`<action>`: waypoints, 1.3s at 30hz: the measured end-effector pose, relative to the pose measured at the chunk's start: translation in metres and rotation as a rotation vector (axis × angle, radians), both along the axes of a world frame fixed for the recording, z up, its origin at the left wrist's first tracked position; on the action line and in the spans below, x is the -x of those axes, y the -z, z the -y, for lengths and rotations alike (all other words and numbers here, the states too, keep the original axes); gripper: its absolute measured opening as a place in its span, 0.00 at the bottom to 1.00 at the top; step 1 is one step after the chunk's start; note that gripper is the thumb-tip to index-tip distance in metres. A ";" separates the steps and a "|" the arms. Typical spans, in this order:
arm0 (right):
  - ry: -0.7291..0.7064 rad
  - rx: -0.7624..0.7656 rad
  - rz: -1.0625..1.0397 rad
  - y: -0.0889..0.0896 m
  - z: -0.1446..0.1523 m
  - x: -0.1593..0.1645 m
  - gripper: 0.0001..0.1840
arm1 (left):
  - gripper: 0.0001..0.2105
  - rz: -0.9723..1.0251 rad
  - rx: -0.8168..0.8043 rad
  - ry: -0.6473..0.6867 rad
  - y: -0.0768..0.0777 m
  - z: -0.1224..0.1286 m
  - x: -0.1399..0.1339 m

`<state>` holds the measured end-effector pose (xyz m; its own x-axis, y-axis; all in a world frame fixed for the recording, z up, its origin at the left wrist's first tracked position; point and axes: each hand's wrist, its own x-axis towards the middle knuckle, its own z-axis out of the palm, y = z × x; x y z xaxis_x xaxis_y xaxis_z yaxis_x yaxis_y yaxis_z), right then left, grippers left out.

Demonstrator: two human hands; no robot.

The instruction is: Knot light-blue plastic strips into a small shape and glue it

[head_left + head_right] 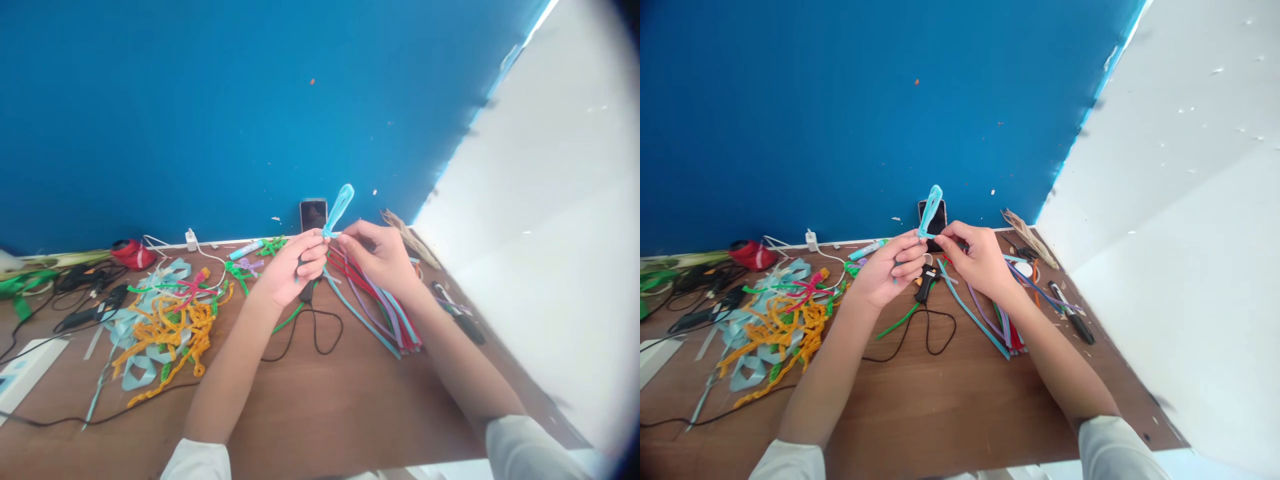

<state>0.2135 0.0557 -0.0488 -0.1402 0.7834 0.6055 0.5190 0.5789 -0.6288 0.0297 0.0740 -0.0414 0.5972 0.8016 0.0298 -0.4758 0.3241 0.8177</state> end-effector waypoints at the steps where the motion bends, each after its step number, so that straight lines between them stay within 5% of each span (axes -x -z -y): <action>1: -0.009 -0.015 0.000 -0.001 0.000 -0.002 0.12 | 0.04 0.019 0.030 0.060 0.001 -0.002 0.002; 10: 0.028 -0.054 -0.014 -0.005 0.000 -0.008 0.09 | 0.03 -0.009 0.053 0.293 0.009 -0.011 0.010; 21: 0.036 0.022 0.003 0.000 0.004 0.004 0.11 | 0.08 -0.438 -0.296 -0.173 0.023 -0.012 -0.010; 28: 0.069 0.024 -0.019 0.001 0.003 0.008 0.11 | 0.08 -0.947 -0.869 -0.686 0.029 0.000 -0.019; 35: 0.066 0.043 -0.074 -0.001 0.006 0.009 0.11 | 0.07 -1.494 -1.220 -0.827 0.025 0.011 -0.021; 39: 0.034 0.049 -0.077 -0.002 0.007 0.010 0.11 | 0.08 -1.484 -1.247 -0.810 0.029 0.007 -0.019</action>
<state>0.2031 0.0485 -0.0472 -0.0670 0.8162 0.5739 0.4869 0.5288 -0.6952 0.0482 0.0671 -0.0702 0.2822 0.7697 0.5727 0.8651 -0.4622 0.1949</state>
